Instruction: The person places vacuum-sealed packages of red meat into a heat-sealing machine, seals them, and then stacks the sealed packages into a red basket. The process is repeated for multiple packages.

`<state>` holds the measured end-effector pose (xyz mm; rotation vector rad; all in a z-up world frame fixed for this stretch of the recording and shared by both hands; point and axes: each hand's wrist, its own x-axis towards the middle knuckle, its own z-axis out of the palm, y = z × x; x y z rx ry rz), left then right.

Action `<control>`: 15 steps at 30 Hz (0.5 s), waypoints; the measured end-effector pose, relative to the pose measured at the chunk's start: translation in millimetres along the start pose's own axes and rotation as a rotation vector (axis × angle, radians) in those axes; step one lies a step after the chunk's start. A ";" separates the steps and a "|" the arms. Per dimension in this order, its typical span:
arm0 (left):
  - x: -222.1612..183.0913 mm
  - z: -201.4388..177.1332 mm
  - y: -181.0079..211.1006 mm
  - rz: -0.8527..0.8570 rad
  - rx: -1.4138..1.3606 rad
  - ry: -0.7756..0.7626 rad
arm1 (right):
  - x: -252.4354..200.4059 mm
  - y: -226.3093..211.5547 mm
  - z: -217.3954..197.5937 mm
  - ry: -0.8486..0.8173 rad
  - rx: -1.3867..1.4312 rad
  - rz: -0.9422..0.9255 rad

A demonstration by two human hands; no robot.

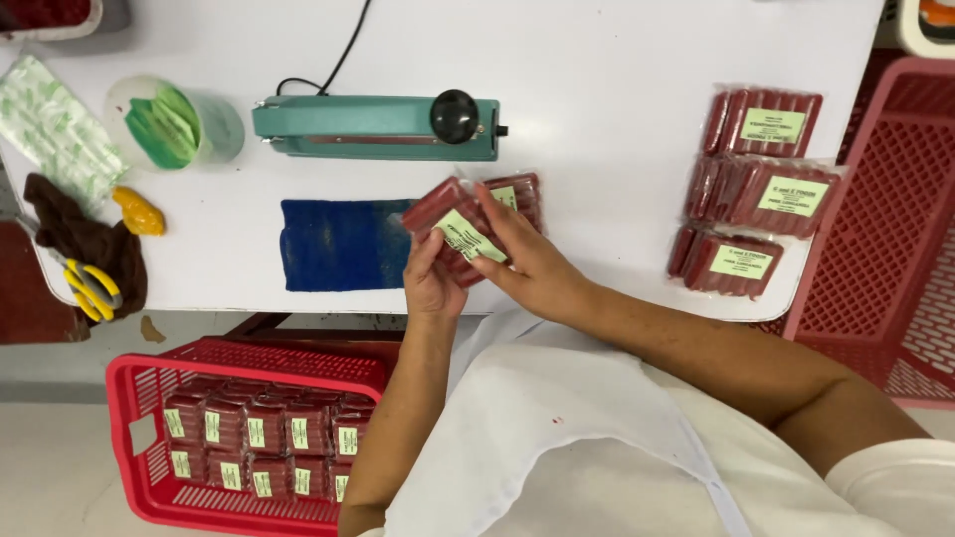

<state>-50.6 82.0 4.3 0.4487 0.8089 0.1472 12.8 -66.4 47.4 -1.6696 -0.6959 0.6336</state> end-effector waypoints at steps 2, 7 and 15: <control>27.1 -36.1 -29.1 -0.073 0.062 0.013 | -17.8 10.1 -20.2 -0.034 0.066 0.159; 39.8 -18.9 -54.1 -0.143 0.336 0.029 | -17.5 4.1 -136.3 -0.089 -0.001 0.479; 38.5 0.5 -72.7 0.547 1.562 0.095 | -27.4 107.5 -316.2 -0.402 -1.011 0.931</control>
